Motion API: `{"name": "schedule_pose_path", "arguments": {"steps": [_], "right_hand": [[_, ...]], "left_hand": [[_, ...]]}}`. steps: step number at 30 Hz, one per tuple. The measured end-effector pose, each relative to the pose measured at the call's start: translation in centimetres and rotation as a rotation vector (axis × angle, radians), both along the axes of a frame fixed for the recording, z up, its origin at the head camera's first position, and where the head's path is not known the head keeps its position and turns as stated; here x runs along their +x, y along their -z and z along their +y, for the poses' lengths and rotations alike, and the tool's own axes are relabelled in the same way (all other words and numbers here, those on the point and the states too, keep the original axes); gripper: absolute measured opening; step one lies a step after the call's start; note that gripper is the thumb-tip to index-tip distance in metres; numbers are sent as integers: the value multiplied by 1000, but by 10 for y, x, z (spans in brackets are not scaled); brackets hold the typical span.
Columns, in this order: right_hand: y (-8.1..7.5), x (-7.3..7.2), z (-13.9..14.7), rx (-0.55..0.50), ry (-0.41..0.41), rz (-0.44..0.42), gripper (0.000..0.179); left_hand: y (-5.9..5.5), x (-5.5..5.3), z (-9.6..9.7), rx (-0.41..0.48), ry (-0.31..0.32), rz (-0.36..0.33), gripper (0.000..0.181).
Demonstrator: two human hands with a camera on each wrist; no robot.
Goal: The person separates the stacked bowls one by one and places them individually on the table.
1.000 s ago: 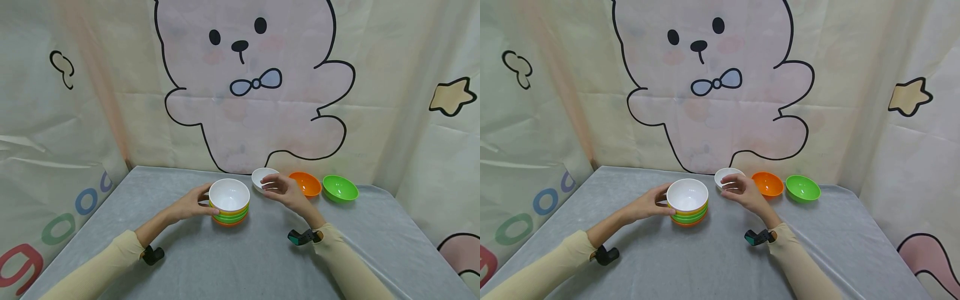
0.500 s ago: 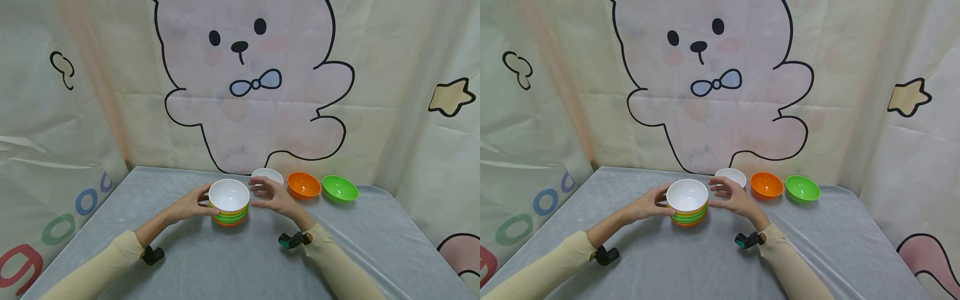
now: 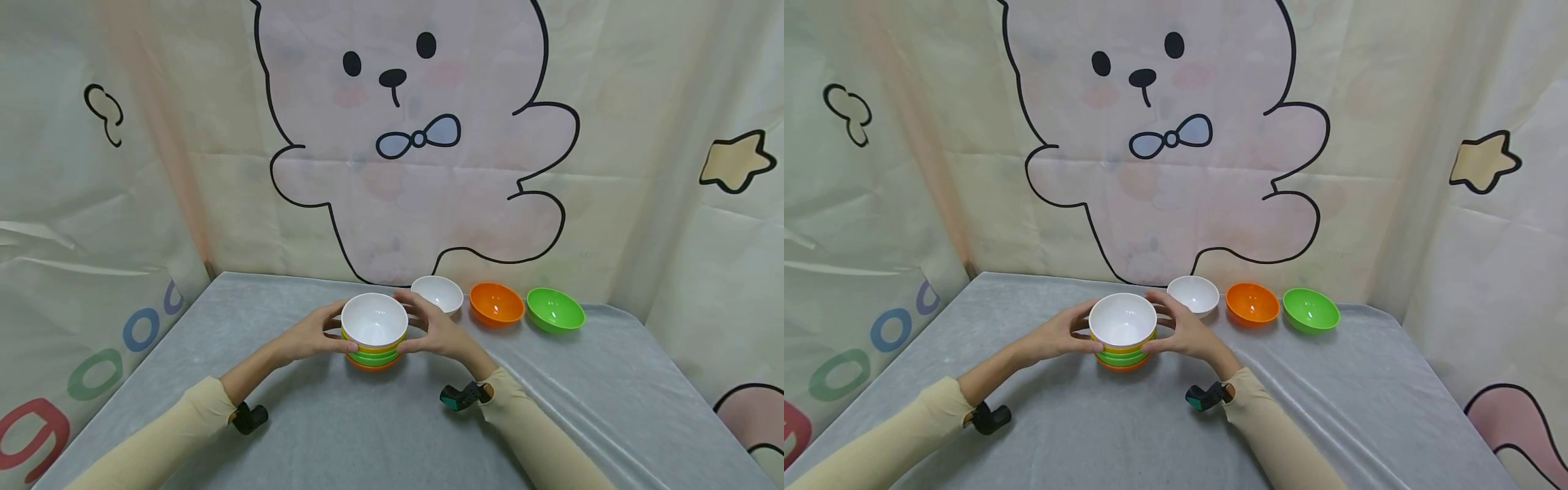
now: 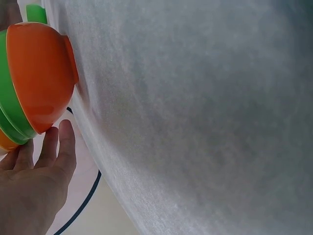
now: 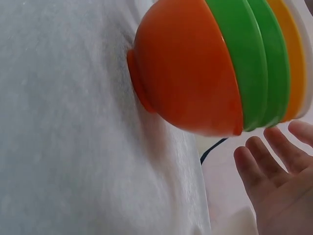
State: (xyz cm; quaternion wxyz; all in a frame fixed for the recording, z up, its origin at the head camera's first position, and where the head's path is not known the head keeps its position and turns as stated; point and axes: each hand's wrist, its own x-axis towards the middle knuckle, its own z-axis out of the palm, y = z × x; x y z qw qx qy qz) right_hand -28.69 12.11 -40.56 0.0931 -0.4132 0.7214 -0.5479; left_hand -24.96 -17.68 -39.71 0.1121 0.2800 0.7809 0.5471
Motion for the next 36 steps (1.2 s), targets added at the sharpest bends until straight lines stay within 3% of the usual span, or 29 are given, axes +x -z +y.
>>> {"name": "schedule_pose_path", "arguments": {"steps": [6, 21, 36], "right_hand": [[1, -1, -9, 14, -2, 22, 107], [4, -3, -20, -75, -6, 14, 87], [6, -3, -20, -111, 8, 10, 86]], "left_hand": [[0, 0, 0, -3, 3, 1, 80], [1, 0, 0, -3, -1, -1, 80], [0, 0, 0, -8, -4, -12, 80]]}}
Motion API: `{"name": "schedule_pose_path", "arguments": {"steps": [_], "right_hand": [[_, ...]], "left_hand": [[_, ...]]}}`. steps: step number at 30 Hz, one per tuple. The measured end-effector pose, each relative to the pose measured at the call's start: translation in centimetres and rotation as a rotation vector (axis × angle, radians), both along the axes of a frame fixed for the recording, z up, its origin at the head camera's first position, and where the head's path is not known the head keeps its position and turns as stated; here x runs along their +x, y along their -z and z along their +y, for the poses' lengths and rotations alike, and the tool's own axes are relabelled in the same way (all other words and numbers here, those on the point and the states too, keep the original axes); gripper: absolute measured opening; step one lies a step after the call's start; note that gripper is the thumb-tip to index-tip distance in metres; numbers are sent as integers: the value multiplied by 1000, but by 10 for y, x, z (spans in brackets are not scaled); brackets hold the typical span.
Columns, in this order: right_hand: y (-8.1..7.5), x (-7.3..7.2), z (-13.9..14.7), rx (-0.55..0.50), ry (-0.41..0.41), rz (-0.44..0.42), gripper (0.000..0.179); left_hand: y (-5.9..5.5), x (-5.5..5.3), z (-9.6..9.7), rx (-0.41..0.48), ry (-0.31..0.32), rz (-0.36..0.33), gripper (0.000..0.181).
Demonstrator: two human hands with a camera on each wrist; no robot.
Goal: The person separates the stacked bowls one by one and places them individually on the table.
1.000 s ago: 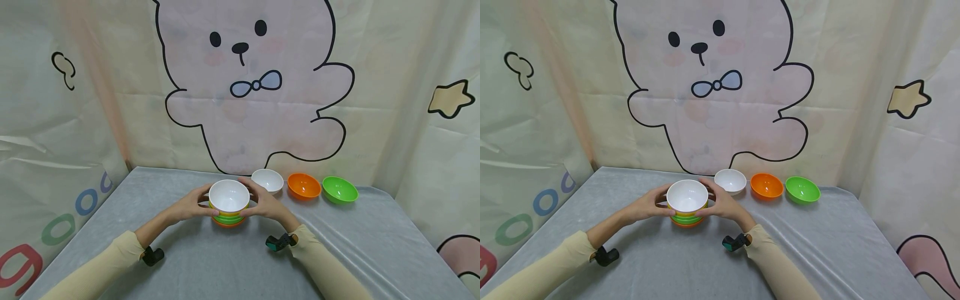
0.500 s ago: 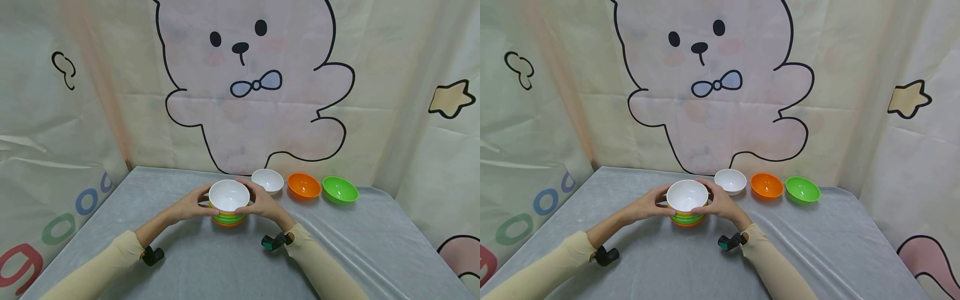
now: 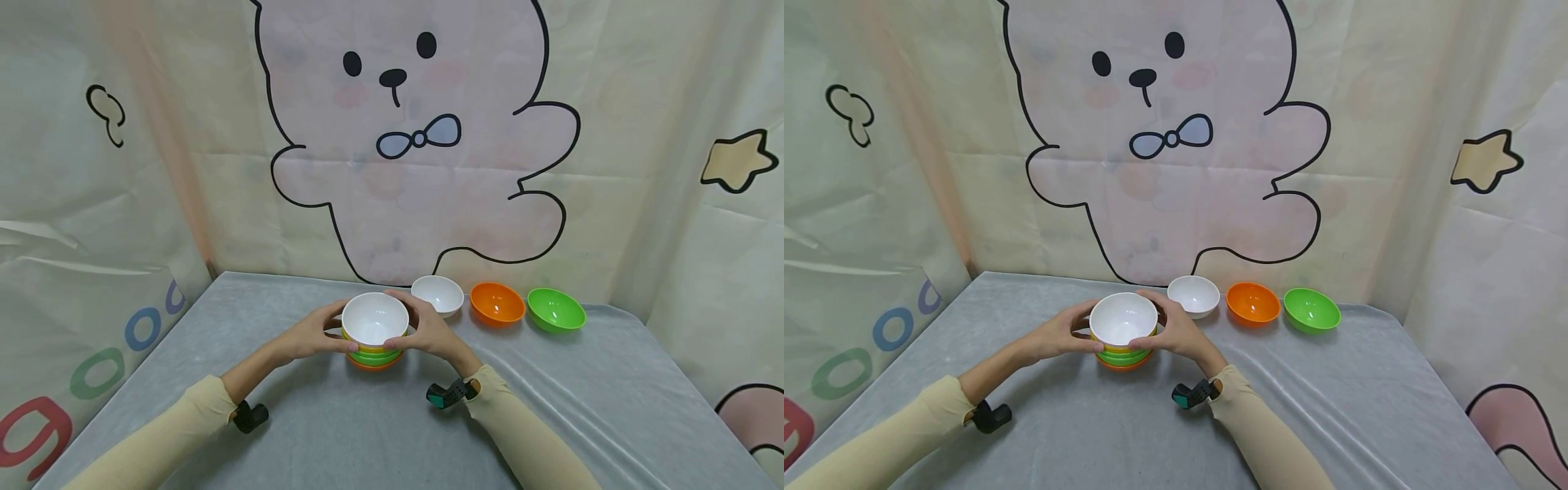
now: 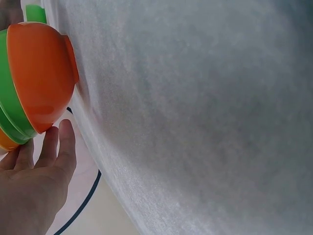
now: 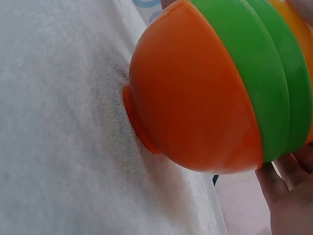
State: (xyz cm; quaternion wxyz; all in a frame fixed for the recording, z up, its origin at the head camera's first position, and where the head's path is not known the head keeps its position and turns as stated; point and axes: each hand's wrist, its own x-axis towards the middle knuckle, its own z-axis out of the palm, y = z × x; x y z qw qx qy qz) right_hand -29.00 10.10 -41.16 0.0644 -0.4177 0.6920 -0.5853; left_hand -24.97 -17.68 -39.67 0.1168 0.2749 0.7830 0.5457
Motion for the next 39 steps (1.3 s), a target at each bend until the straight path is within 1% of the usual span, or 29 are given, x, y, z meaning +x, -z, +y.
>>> {"name": "schedule_pose_path", "arguments": {"steps": [9, 15, 22, 27, 33, 39], "right_hand": [[-3, 0, 0, -23, 0, 13, 87], [-7, -1, 2, -49, 13, 2, 85], [-16, 0, 7, -98, 11, 1, 81], [-25, -1, 14, -106, 44, 6, 84], [-35, 1, 29, -104, 77, 1, 84], [-41, 3, 44, -105, 97, -19, 87]], "left_hand": [[0, 0, 0, -7, -2, 3, 80], [0, 0, 0, -10, -9, -5, 82], [0, 1, 0, -15, -9, -13, 81], [0, 0, -1, -29, -9, -12, 82], [1, -1, -3, -34, 13, 4, 87], [3, 1, -6, -27, 9, -10, 88]]}}
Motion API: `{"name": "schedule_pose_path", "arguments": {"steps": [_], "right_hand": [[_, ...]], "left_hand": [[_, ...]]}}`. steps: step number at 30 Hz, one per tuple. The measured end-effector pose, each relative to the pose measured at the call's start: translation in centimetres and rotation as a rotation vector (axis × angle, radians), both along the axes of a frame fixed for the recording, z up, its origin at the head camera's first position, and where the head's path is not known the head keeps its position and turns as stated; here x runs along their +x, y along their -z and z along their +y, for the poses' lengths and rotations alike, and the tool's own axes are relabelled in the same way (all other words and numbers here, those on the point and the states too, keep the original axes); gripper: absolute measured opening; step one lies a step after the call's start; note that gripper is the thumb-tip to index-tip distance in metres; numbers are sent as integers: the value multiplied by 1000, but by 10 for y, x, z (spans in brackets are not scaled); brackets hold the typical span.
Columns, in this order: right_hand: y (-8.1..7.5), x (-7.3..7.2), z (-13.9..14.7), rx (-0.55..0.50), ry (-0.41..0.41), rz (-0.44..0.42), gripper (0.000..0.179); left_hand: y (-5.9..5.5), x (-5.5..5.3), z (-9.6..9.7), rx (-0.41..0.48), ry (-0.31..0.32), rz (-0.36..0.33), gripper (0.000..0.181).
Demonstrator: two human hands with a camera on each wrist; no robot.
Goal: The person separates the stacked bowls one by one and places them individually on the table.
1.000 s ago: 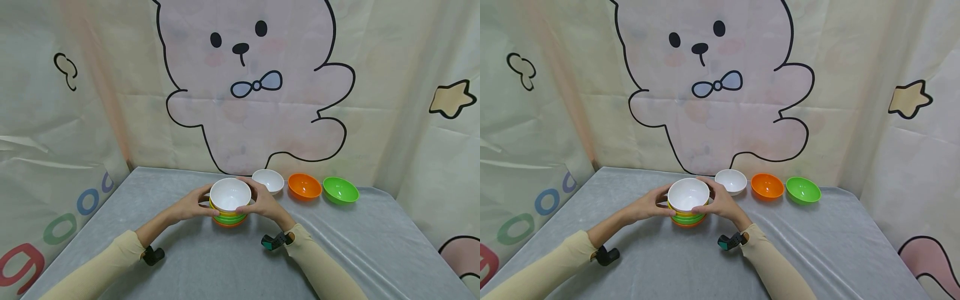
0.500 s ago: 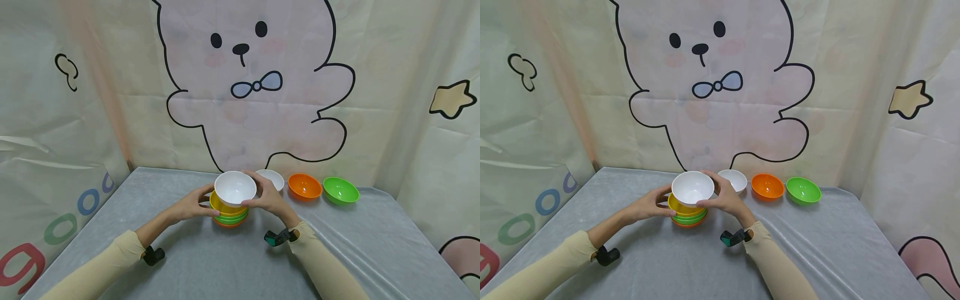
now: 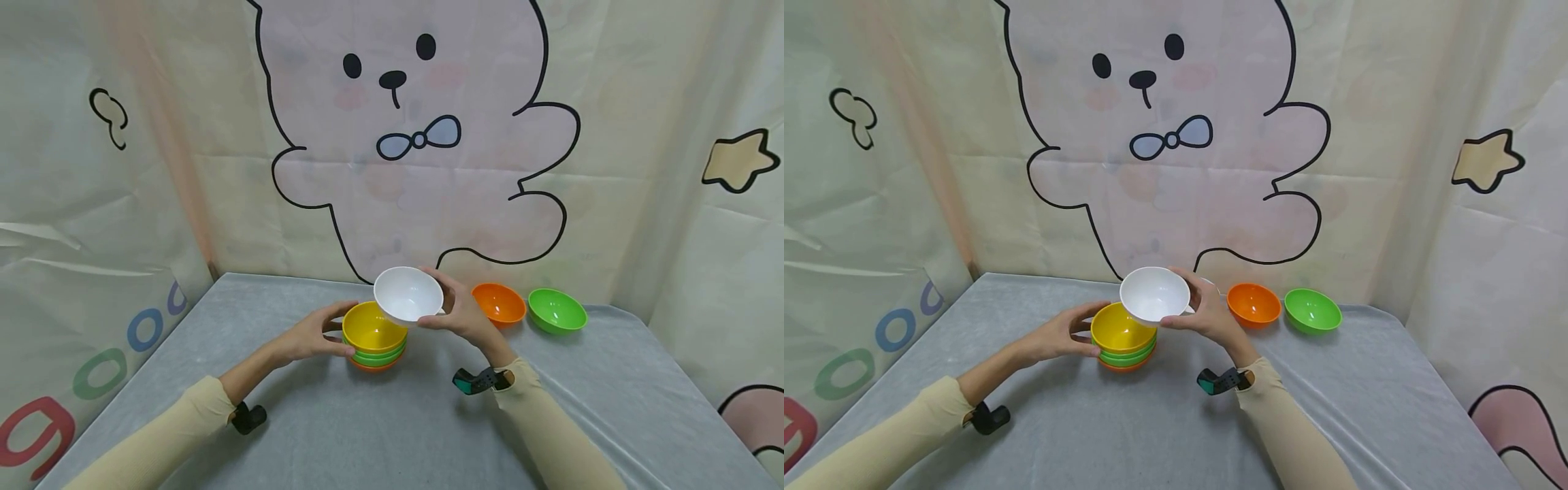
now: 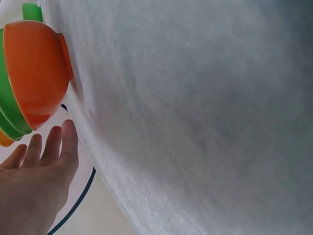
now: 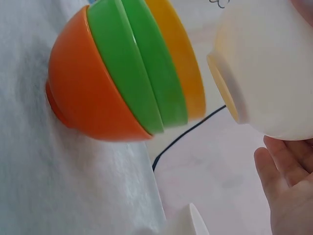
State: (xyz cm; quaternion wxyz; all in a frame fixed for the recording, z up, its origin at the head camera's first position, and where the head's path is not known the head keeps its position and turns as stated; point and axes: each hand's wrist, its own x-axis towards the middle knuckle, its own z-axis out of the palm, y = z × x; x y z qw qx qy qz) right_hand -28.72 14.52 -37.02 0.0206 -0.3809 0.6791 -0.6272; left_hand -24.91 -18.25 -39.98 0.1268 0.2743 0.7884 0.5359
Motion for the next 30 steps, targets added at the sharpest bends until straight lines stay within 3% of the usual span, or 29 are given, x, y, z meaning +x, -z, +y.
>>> {"name": "schedule_pose_path", "arguments": {"steps": [12, 23, 30], "right_hand": [[5, 5, 31, 55, 106, 2, 88], [11, 4, 57, 21, 63, -11, 88], [18, 10, 67, 91, 103, -10, 86]], "left_hand": [[5, 0, 5, -1, -7, -26, 85], [7, -1, 3, 7, -16, -43, 86], [6, 0, 3, 7, -19, -49, 86]]}}
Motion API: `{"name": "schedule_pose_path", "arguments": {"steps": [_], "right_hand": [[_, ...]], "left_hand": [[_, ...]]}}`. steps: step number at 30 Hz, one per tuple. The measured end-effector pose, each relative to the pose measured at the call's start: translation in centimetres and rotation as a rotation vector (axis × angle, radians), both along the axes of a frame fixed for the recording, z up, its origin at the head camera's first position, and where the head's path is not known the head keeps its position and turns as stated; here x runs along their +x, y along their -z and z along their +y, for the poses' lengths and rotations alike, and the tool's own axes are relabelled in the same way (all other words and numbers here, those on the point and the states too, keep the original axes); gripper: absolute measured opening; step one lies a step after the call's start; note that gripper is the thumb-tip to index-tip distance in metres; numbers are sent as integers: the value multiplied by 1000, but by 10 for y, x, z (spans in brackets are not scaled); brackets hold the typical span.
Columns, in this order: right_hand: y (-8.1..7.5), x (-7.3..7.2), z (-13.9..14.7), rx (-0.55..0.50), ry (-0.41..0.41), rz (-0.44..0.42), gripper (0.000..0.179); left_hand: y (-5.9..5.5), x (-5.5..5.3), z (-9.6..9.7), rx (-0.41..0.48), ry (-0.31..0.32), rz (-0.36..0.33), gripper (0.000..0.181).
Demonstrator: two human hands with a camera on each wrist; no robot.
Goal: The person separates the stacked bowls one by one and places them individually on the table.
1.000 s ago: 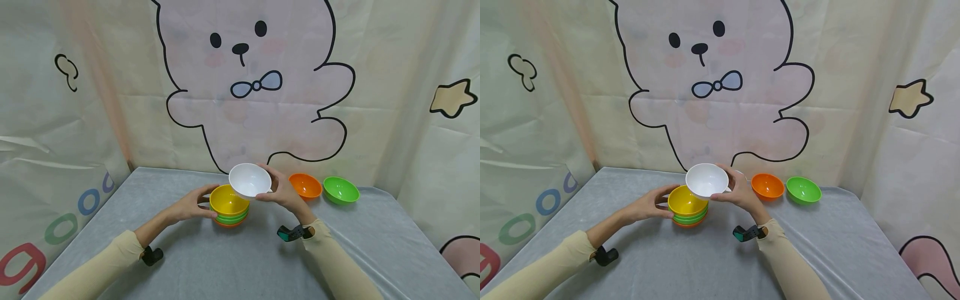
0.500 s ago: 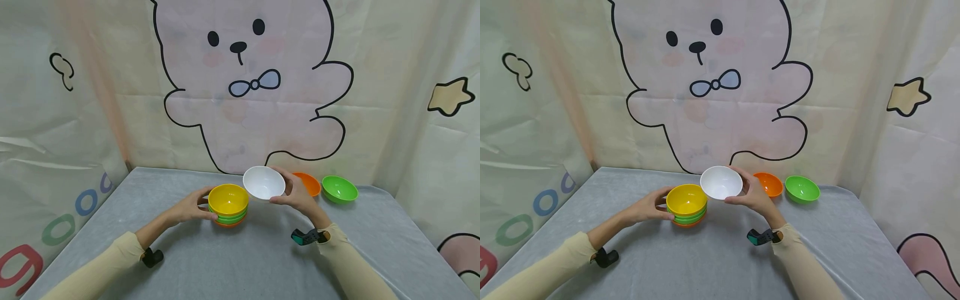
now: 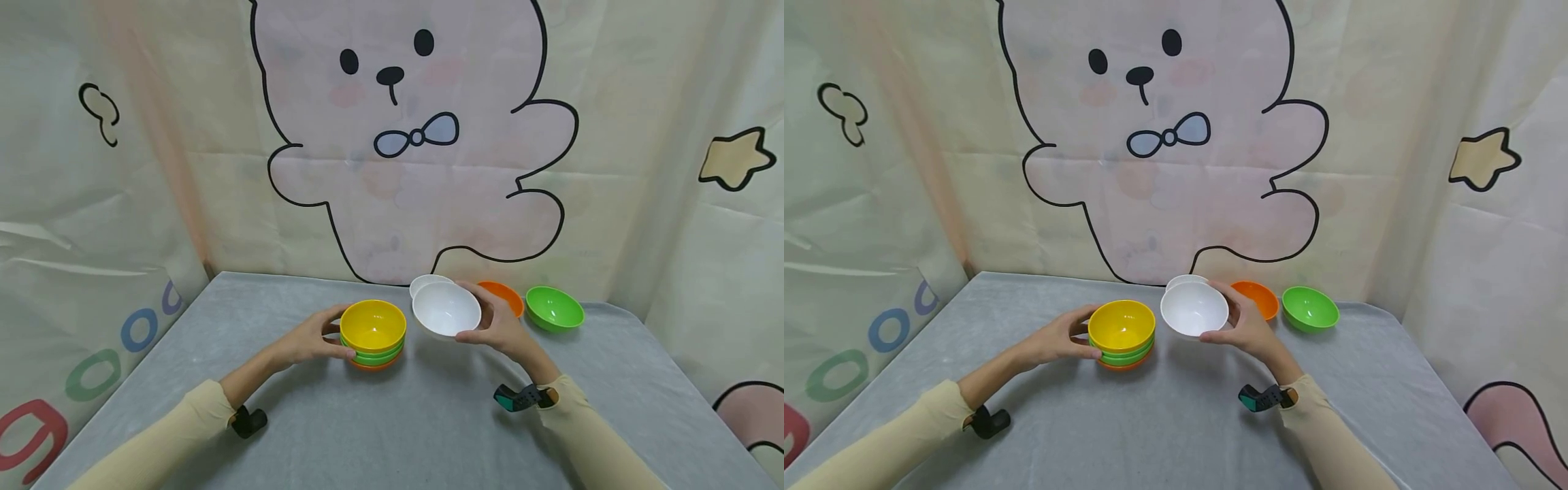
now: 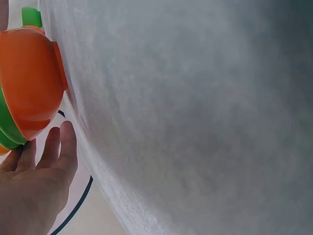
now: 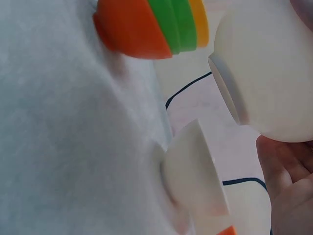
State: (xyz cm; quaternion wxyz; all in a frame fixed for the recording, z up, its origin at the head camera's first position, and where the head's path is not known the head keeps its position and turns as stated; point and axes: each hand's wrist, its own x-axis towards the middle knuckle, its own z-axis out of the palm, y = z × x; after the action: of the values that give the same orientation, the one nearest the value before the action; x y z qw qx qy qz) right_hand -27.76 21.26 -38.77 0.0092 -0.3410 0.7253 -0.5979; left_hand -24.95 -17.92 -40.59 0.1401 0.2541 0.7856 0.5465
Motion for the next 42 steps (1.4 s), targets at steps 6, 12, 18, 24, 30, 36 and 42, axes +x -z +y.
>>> {"name": "schedule_pose_path", "arguments": {"steps": [6, 12, 18, 24, 30, 36, 42], "right_hand": [[7, 6, 10, 15, 30, -19, 87], [14, 12, 21, 4, 38, 1, 85], [18, 16, 32, 19, 75, 27, 85], [20, 20, 42, 44, 117, 29, 86], [21, 25, 54, 46, 162, 16, 87], [21, 29, 65, 38, 164, 42, 87], [22, 31, 78, 34, 183, 39, 90]], "left_hand": [[1, 0, 0, 8, 9, 16, 85], [0, 1, 0, 14, 19, 12, 85], [0, 3, 0, 9, 14, 12, 84], [1, 3, 0, 5, 7, 19, 83], [1, 2, 1, 4, 13, 29, 82], [1, 2, 1, -4, 2, 21, 84], [1, 2, 1, -3, 1, 17, 84]]}}
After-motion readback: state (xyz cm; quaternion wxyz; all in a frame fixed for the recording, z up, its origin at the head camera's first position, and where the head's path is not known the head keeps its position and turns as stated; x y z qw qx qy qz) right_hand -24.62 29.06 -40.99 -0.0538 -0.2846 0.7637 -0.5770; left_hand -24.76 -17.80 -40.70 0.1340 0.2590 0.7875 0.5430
